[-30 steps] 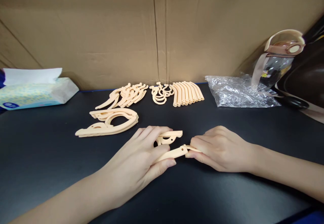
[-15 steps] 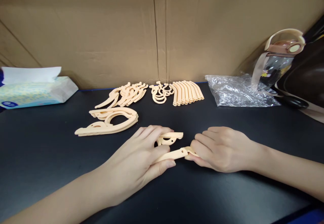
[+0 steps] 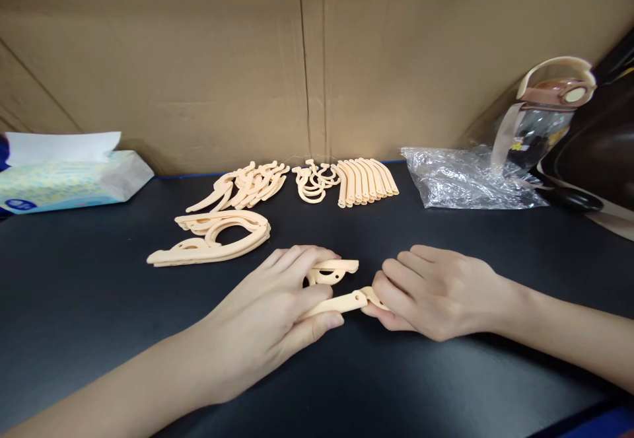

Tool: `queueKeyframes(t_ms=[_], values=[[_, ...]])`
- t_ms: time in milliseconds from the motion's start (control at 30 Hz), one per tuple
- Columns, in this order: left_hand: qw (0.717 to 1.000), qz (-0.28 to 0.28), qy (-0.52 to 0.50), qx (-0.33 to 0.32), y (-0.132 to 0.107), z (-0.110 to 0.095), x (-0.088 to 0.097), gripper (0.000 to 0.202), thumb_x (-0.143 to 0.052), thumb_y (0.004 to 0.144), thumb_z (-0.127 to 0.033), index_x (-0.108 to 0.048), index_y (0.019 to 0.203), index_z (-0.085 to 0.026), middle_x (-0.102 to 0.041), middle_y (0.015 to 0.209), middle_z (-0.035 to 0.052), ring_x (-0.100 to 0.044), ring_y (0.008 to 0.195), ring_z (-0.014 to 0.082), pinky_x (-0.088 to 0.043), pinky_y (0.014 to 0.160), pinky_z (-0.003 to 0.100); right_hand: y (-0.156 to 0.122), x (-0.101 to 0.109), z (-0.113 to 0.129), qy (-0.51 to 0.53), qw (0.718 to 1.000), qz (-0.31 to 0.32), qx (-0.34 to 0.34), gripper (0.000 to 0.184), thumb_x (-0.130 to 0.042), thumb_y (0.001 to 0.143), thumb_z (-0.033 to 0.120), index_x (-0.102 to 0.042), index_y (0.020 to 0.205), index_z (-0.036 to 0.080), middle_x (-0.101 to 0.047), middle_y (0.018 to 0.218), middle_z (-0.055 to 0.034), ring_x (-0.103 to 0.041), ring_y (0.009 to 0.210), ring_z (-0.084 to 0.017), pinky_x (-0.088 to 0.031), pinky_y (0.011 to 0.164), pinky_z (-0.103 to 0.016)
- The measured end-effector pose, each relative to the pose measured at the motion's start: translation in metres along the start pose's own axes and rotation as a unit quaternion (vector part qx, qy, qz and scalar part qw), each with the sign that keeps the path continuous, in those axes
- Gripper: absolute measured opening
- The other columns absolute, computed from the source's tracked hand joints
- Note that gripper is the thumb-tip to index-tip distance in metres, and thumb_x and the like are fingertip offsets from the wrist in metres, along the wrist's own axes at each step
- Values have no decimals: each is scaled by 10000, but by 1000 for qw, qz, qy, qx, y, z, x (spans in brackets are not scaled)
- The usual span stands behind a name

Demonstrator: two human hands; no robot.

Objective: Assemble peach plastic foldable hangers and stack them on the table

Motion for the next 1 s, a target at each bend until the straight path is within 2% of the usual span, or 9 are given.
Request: queueKeyframes(t_ms=[167,367,1000], values=[[1000,-5,-4,-1,0,-1,1,301,-438,1039,-374,-714,999,-263,-540,1342,35,-504,1146,234,-412,998,380,-1,1,1,-1,1000,-4,4,346,-452,1028,326,-537,721,190,-476,552,41,-400,475,-138,-244,514,-316],[1000,7,-17,8,0,1,0,301,-429,1041,-370,-703,987,-259,-542,1323,25,-505,1131,224,-421,970,366,-2,0,2,2,1000,2,2,415,-426,1041,446,-527,724,199,-471,552,41,-390,480,-141,-227,514,-326],[999,4,-31,3,1,-1,2,298,-429,1041,-350,-704,975,-258,-550,1299,19,-518,1093,215,-424,943,354,-1,2,4,-13,1000,-8,12,368,-490,1021,433,-525,740,197,-487,553,43,-406,475,-140,-230,520,-321]])
Point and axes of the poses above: each hand's wrist, its own y-axis towards the middle knuckle, its own x-axis out of the back of the hand, z = x × y, the point moved 10 cm from there along y, towards the middle knuckle
